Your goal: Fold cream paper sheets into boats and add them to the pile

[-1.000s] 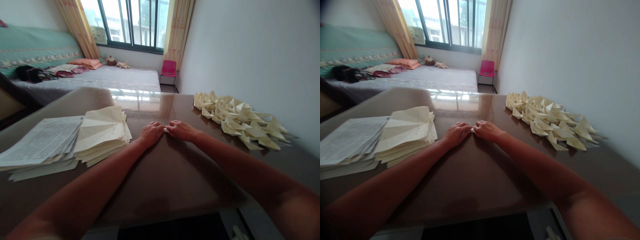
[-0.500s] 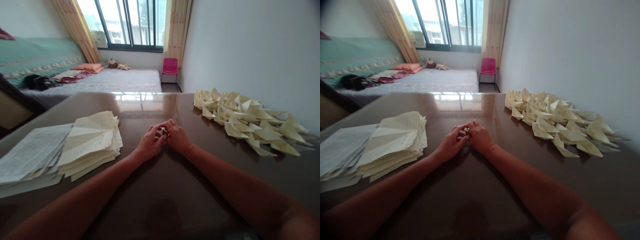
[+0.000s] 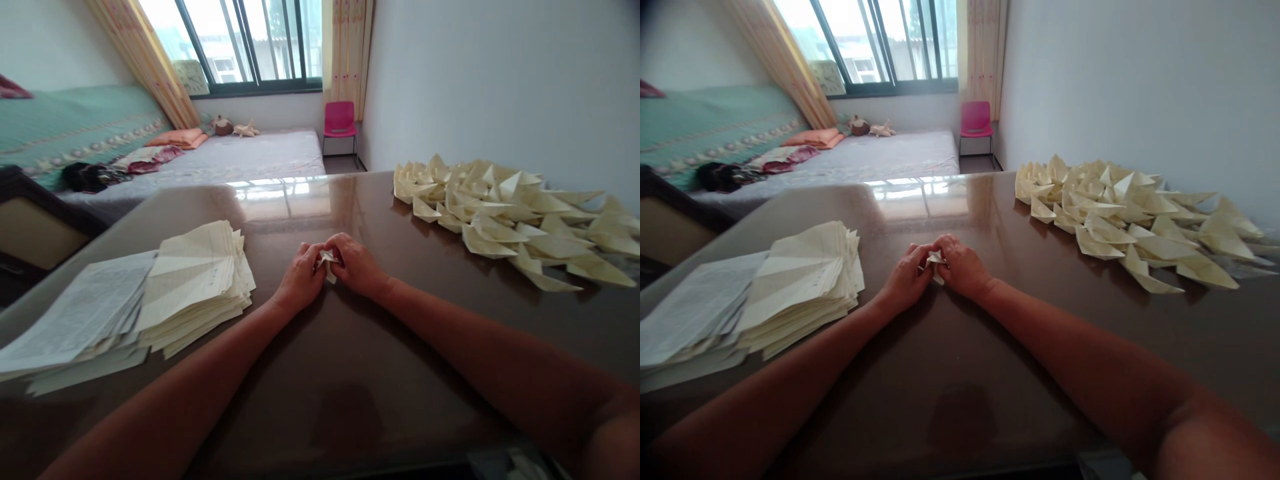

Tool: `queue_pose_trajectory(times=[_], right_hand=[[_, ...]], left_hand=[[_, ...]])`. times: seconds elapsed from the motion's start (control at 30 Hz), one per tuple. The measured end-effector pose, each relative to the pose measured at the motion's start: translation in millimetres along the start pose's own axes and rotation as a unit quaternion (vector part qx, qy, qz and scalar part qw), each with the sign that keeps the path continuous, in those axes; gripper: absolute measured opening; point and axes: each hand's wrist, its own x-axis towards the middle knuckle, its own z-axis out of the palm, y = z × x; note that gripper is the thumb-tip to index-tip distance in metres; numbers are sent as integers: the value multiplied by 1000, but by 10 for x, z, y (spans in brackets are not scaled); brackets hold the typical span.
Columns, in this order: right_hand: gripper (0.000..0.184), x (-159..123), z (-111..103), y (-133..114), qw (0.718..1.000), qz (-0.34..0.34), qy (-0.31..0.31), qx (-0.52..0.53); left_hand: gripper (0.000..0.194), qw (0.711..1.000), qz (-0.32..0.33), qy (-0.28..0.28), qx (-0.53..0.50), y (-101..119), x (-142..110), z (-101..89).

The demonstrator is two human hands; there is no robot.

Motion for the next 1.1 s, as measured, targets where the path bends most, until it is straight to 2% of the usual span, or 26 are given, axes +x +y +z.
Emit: queue_pose_trajectory(times=[0.17,0.37,0.7,0.87,1.1], right_hand=[[19,-5,-38,50,1000,-10,-20,4],[16,5,-71,139,997,-9,-80,19],[14,1,-66,148,997,2,-73,25],[15,8,-137,172,994,-40,-99,18],[12,54,-267,320,976,-63,-179,104]], left_hand=[[30,1000,1,-1,-19,-55,22,-12],[17,999,-24,-31,-5,-102,35,-25],[11,999,-27,-40,25,-75,23,-50],[10,993,30,-80,80,-98,33,-169],[11,988,40,-141,44,-185,58,-317]])
